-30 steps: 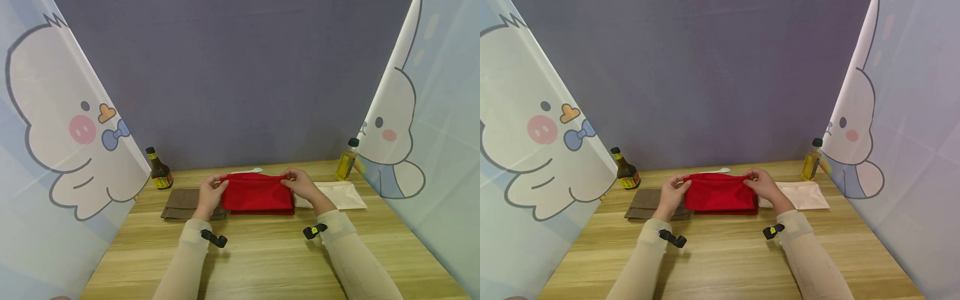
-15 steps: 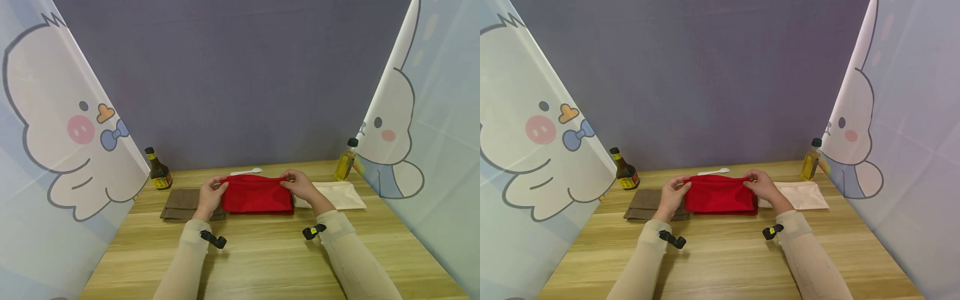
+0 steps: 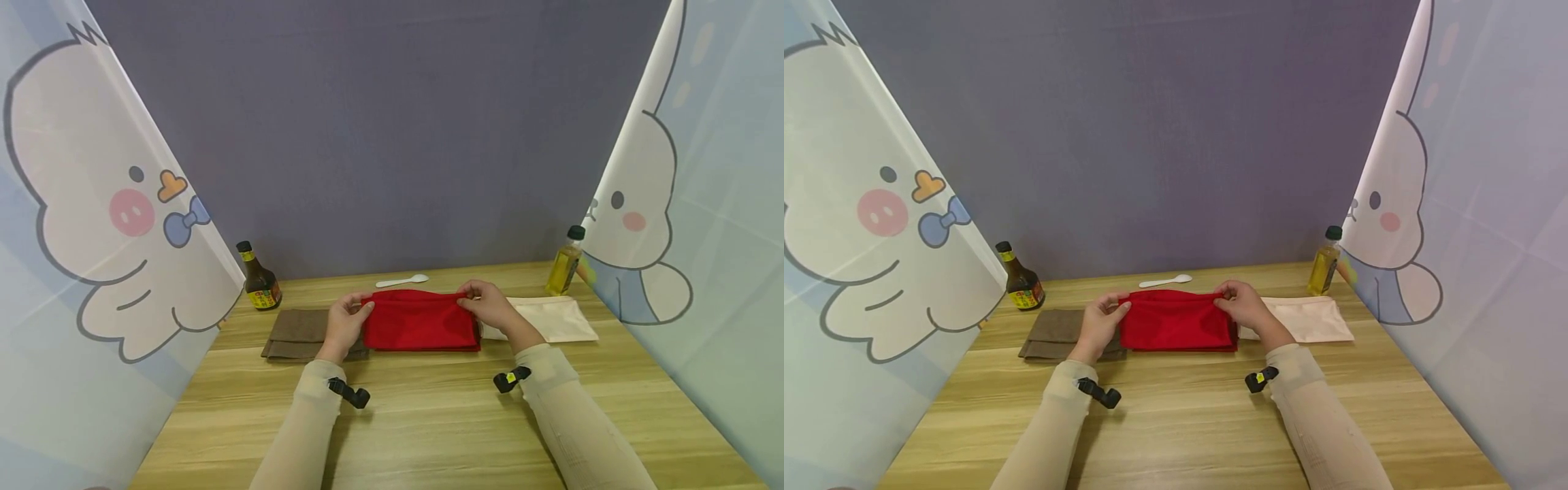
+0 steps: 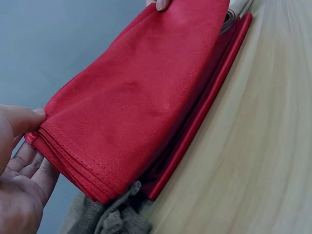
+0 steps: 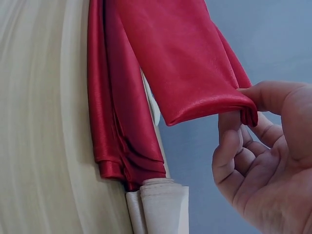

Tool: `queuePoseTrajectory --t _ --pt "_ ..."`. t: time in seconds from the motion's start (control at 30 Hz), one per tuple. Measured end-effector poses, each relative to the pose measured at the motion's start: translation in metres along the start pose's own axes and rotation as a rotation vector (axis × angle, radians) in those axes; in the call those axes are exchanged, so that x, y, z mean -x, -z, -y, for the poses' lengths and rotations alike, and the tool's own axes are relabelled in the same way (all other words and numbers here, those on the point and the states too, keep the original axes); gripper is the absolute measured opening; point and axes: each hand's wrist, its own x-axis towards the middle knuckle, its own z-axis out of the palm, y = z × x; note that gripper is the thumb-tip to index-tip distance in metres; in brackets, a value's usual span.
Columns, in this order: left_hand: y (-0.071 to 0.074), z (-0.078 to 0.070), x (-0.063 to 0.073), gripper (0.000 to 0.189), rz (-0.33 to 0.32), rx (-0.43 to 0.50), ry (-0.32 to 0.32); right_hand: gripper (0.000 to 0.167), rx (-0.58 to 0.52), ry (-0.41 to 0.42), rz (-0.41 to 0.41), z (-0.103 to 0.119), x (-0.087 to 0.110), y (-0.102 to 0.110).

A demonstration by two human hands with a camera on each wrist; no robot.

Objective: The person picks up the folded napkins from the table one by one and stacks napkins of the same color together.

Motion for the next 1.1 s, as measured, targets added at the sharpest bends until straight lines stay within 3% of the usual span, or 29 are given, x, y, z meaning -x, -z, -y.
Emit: queuePoseTrajectory --t 0.27,0.67,0.87,1.1 --pt "-0.002 0.008 0.001 0.023 0.006 -0.032 0.015 0.014 -0.007 -0.053 0.005 -0.006 -0.001 -0.005" --pt "-0.006 0.014 0.0 0.03 0.017 -0.032 0.008 0.016 0.025 -0.035 -0.026 -0.015 -0.004 -0.007" --pt "-0.008 0.014 0.001 0.036 0.071 -0.083 0.037 0.017 0.03 -0.045 -0.036 -0.02 -0.004 -0.008" --pt "-0.01 0.011 0.004 0.038 0.101 -0.067 0.051 0.02 0.053 -0.069 -0.06 -0.02 -0.003 -0.006"
